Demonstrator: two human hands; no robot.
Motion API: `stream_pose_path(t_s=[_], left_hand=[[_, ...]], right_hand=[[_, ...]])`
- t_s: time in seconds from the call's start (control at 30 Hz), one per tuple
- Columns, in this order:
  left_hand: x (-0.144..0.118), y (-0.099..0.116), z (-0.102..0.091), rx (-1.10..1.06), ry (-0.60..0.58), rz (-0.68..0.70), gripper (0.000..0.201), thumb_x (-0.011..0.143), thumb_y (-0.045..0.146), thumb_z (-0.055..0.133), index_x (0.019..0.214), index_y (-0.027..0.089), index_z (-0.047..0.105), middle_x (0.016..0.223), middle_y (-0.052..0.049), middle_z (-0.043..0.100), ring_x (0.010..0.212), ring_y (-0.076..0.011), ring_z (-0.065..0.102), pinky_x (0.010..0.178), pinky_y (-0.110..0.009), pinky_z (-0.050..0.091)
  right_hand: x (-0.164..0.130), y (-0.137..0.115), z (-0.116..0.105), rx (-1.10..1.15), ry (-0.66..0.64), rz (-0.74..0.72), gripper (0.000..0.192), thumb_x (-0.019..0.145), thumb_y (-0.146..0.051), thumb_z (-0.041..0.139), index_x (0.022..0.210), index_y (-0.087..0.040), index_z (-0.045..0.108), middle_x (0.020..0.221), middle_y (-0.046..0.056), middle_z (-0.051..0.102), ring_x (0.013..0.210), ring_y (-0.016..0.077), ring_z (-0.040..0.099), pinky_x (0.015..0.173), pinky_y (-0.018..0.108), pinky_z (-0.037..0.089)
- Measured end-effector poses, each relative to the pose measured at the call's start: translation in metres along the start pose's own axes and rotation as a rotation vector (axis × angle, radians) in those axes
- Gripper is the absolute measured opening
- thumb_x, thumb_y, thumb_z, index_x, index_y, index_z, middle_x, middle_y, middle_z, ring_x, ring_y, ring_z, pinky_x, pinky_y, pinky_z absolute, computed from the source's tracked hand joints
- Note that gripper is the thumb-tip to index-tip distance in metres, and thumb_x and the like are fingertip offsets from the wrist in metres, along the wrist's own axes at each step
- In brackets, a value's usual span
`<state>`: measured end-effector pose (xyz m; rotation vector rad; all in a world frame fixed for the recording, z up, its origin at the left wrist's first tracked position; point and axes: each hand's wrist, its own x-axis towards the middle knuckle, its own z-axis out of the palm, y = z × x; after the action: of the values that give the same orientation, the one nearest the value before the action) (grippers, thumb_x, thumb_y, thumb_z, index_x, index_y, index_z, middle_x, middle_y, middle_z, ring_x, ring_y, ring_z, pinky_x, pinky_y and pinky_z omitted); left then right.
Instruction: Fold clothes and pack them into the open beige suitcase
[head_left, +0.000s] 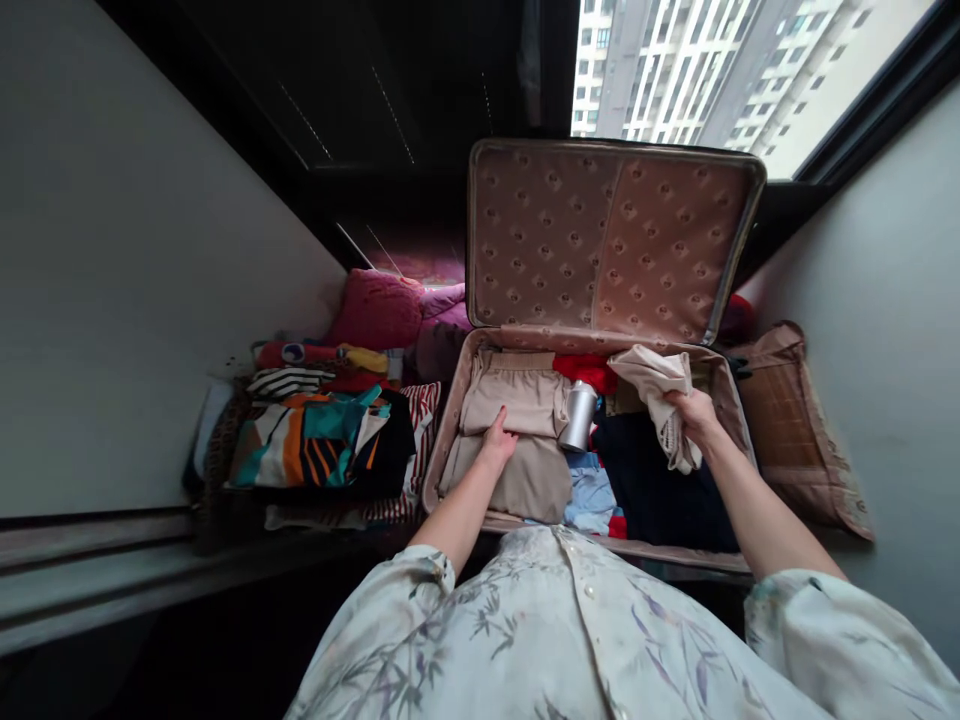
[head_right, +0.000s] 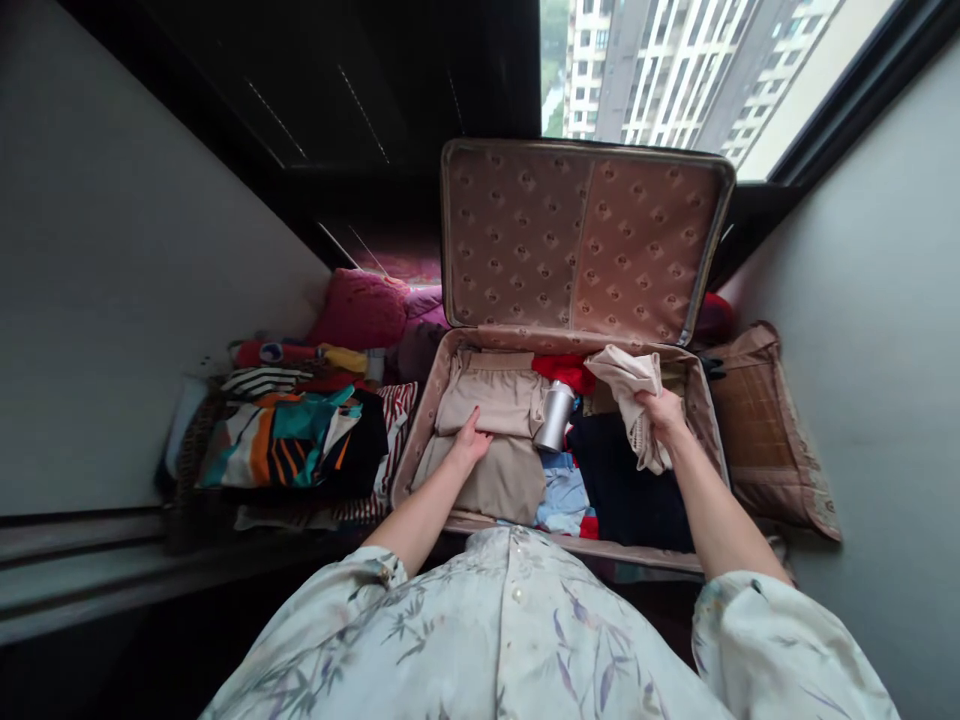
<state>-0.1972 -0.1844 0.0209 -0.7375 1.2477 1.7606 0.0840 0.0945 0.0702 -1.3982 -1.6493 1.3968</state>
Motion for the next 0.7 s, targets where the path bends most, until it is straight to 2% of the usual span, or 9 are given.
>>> stream_pose_path(t_s=[0.1, 0.17, 0.23, 0.3, 0.4, 0.47, 0.5, 0.57, 0.7], left_hand=[[0.011, -0.002, 0.002, -0.065, -0.029, -0.013, 0.035, 0.093, 0.026, 0.066, 0.126, 0.014, 0.065, 0.125, -0.015, 0.071, 0.114, -0.0205, 0.069, 0.099, -0.032, 0.056], [0.015, -0.004, -0.002, -0.089, -0.034, -0.019, 0.034, 0.095, 0.023, 0.060, 0.127, 0.012, 0.064, 0.124, -0.016, 0.071, 0.115, -0.0211, 0.069, 0.099, -0.033, 0.056], [0.016, -0.007, -0.007, -0.100, -0.036, -0.018, 0.032, 0.096, 0.019, 0.056, 0.126, 0.012, 0.064, 0.124, -0.017, 0.071, 0.116, -0.0213, 0.068, 0.099, -0.034, 0.056], [0.015, -0.010, -0.011, -0.108, -0.049, 0.000, 0.030, 0.095, 0.016, 0.055, 0.123, 0.012, 0.066, 0.124, -0.016, 0.071, 0.117, -0.0211, 0.068, 0.100, -0.033, 0.055], [0.013, -0.011, -0.016, -0.115, -0.118, 0.043, 0.029, 0.093, 0.015, 0.053, 0.117, 0.014, 0.069, 0.127, -0.013, 0.071, 0.120, -0.0215, 0.066, 0.102, -0.033, 0.053], [0.012, -0.010, -0.020, -0.129, -0.171, 0.058, 0.031, 0.090, 0.017, 0.053, 0.115, 0.016, 0.071, 0.129, -0.012, 0.070, 0.121, -0.0226, 0.066, 0.104, -0.036, 0.053], [0.011, -0.009, -0.024, -0.139, -0.202, 0.055, 0.031, 0.088, 0.018, 0.054, 0.113, 0.016, 0.072, 0.129, -0.012, 0.070, 0.121, -0.0234, 0.066, 0.105, -0.037, 0.052], [0.008, -0.007, -0.032, -0.155, -0.281, 0.035, 0.033, 0.080, 0.019, 0.059, 0.110, 0.016, 0.073, 0.128, -0.013, 0.070, 0.122, -0.0247, 0.065, 0.109, -0.039, 0.050], [-0.001, -0.009, -0.035, -0.163, -0.491, 0.046, 0.044, 0.071, 0.018, 0.070, 0.114, 0.013, 0.072, 0.130, -0.013, 0.070, 0.128, -0.0258, 0.061, 0.116, -0.041, 0.042]], right_hand=[[-0.002, -0.043, 0.011, 0.233, 0.023, 0.038, 0.045, 0.051, -0.036, 0.076, 0.090, -0.016, 0.066, 0.073, 0.002, 0.068, 0.064, 0.0179, 0.061, 0.062, 0.033, 0.053], [-0.009, -0.072, 0.035, 0.252, -0.020, -0.059, 0.052, 0.054, -0.035, 0.078, 0.101, -0.015, 0.067, 0.085, 0.004, 0.072, 0.072, 0.0188, 0.064, 0.069, 0.033, 0.054], [-0.023, -0.093, 0.076, 0.130, -0.113, -0.243, 0.055, 0.062, -0.036, 0.078, 0.112, -0.016, 0.067, 0.100, 0.007, 0.074, 0.087, 0.0219, 0.067, 0.078, 0.033, 0.055], [-0.044, -0.100, 0.132, -0.070, -0.253, -0.426, 0.056, 0.070, -0.038, 0.075, 0.120, -0.017, 0.066, 0.112, 0.009, 0.072, 0.103, 0.0264, 0.066, 0.088, 0.036, 0.054], [-0.081, -0.081, 0.222, -0.473, -0.545, -0.510, 0.067, 0.073, -0.033, 0.072, 0.137, -0.017, 0.060, 0.130, 0.016, 0.066, 0.120, 0.0347, 0.059, 0.102, 0.046, 0.048], [-0.100, -0.058, 0.267, -0.738, -0.737, -0.509, 0.089, 0.072, -0.033, 0.075, 0.154, -0.019, 0.044, 0.153, 0.021, 0.048, 0.138, 0.0410, 0.045, 0.110, 0.056, 0.038], [-0.104, -0.047, 0.282, -0.813, -0.784, -0.481, 0.097, 0.072, -0.033, 0.075, 0.160, -0.020, 0.035, 0.161, 0.022, 0.038, 0.144, 0.0420, 0.037, 0.111, 0.059, 0.034], [-0.104, -0.027, 0.296, -0.874, -0.844, -0.438, 0.107, 0.074, -0.035, 0.076, 0.165, -0.023, 0.021, 0.168, 0.022, 0.023, 0.150, 0.0420, 0.027, 0.113, 0.060, 0.031], [-0.084, -0.007, 0.288, -0.822, -0.925, -0.446, 0.109, 0.077, -0.037, 0.074, 0.166, -0.023, 0.014, 0.168, 0.021, 0.022, 0.152, 0.0410, 0.024, 0.114, 0.058, 0.029]])
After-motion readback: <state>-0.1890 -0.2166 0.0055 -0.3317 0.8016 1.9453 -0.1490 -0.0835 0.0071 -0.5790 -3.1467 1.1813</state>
